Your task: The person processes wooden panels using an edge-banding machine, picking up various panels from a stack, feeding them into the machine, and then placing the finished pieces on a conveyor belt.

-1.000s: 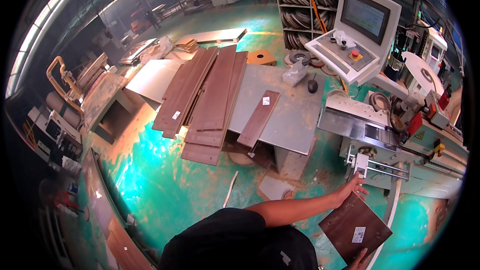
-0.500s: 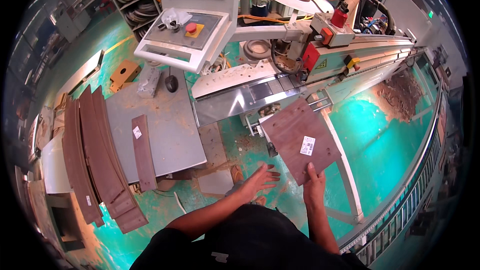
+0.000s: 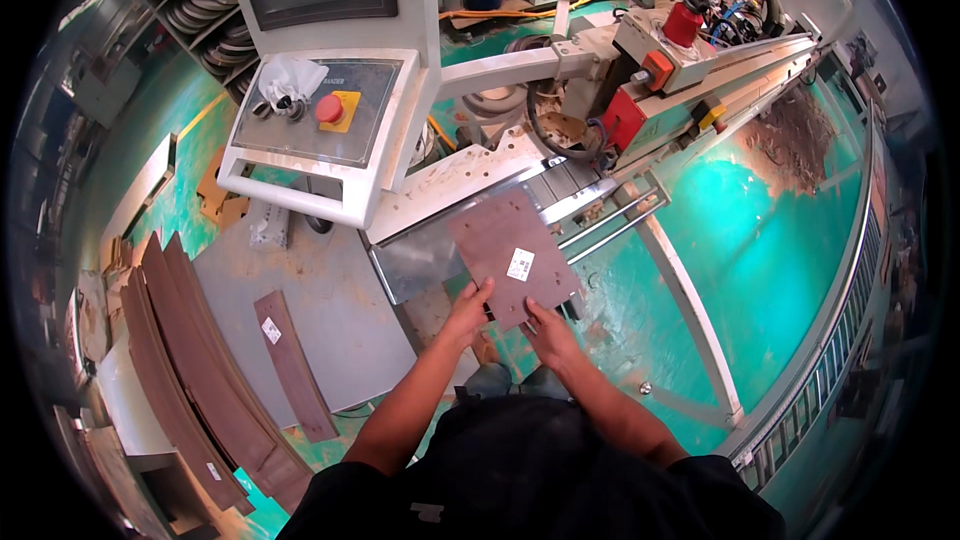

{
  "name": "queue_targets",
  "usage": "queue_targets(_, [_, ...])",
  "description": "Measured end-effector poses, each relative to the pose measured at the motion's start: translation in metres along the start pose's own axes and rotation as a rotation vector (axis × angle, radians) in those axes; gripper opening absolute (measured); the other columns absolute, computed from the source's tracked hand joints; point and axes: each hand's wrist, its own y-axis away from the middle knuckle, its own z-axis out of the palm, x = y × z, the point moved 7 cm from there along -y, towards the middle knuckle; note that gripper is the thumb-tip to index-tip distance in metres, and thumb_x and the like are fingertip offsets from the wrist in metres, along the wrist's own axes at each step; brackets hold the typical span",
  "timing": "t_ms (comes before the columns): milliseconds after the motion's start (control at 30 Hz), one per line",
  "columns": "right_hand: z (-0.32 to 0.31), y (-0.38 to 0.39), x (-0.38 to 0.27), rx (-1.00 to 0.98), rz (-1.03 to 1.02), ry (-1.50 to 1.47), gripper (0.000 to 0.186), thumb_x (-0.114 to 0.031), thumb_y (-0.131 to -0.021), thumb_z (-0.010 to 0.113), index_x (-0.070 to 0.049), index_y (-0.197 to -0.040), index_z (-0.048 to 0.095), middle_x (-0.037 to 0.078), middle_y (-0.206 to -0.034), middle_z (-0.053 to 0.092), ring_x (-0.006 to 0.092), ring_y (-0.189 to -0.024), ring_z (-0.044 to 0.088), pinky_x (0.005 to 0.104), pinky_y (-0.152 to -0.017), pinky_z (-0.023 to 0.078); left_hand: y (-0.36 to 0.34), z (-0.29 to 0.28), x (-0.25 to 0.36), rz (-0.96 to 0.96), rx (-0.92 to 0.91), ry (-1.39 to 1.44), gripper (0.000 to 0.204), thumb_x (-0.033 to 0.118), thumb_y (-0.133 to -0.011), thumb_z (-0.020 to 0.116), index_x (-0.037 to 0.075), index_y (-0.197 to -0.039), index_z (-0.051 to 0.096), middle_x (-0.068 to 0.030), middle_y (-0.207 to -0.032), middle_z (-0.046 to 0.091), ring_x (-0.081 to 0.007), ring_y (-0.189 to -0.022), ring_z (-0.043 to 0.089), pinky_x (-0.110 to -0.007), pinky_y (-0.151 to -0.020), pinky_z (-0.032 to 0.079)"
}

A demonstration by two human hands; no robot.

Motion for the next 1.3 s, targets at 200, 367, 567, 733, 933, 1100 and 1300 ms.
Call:
queue_targets(200, [0.033,-0.022,-0.017,-0.093,0.052,-0.253,0.047,-0.031,-0.1,0.07,-0.011,-0.139,0.054,0.004,-0.135,0.061,0.0214,-0.127,0.055,0.0423,-0.113,0.04,-0.011,-0.015,-0.013,-0.137,0.16,-0.095,0.073,0.066,-0.1,0.052,0.004,-0.138,0.055,-0.0129,-0.119,0.069,-0.0254,-0.1,0.071,-0.039,-0.077,0.06])
queue_targets(367, [0.018,-0.041,-0.031,-0.015,0.052,-0.297,0.049,-0.034,-0.101,0.067,-0.008,-0.14,0.053,0.006,-0.137,0.061,0.0248,-0.127,0.059,0.0436,-0.111,0.044,-0.03,0.005,-0.004,-0.031,0.174,-0.17,0.08,0.071,-0.099,0.049,0.0,-0.135,0.057,-0.0164,-0.112,0.072,-0.025,-0.091,0.073,-0.036,-0.068,0.06])
queue_targets(567, [-0.009,-0.05,-0.088,0.1,-0.054,-0.314,0.049,-0.034,-0.102,0.066,-0.007,-0.14,0.052,0.007,-0.136,0.062,0.0247,-0.124,0.06,0.045,-0.111,0.045,-0.064,0.06,-0.006,-0.169,0.095,-0.245,0.081,0.068,-0.099,0.049,-0.003,-0.137,0.053,-0.0194,-0.122,0.069,-0.0297,-0.102,0.074,-0.042,-0.083,0.063])
queue_targets(733, [-0.033,-0.048,-0.167,0.27,-0.184,-0.228,0.05,-0.035,-0.101,0.068,-0.005,-0.139,0.054,0.008,-0.135,0.063,0.0257,-0.122,0.062,0.0479,-0.104,0.049,-0.097,0.141,0.004,-0.179,0.073,-0.231,0.078,0.065,-0.102,0.046,-0.005,-0.135,0.056,-0.0219,-0.114,0.07,-0.031,-0.095,0.075,-0.042,-0.077,0.064])
queue_targets(933, [-0.079,-0.075,-0.22,0.33,-0.136,-0.224,0.047,-0.029,-0.1,0.071,-0.005,-0.137,0.055,0.009,-0.131,0.065,0.0235,-0.116,0.064,0.0434,-0.101,0.051,-0.144,0.202,-0.003,-0.166,0.058,-0.241,0.073,0.065,-0.103,0.045,-0.002,-0.13,0.058,-0.0176,-0.111,0.072,-0.0269,-0.094,0.075,-0.038,-0.077,0.063])
queue_targets(1100, [-0.101,-0.09,-0.265,0.129,-0.18,-0.2,0.05,-0.034,-0.106,0.059,-0.003,-0.144,0.05,0.011,-0.138,0.06,0.0267,-0.127,0.058,0.046,-0.112,0.043,-0.172,0.246,-0.011,-0.092,0.076,-0.244,0.069,0.062,-0.104,0.048,-0.003,-0.109,0.068,-0.013,-0.09,0.072,-0.0219,-0.073,0.073,-0.035,-0.059,0.059])
queue_targets(1300, [-0.154,-0.117,-0.315,0.115,-0.08,-0.237,0.043,-0.033,-0.104,0.061,-0.009,-0.139,0.057,0.008,-0.141,0.061,0.0259,-0.129,0.058,0.0476,-0.114,0.044,-0.141,0.233,0.03,0.205,0.126,-0.383,0.049,0.046,-0.102,0.059,0.0,-0.085,0.063,-0.0118,-0.072,0.065,-0.0235,-0.06,0.066,-0.038,-0.056,0.052])
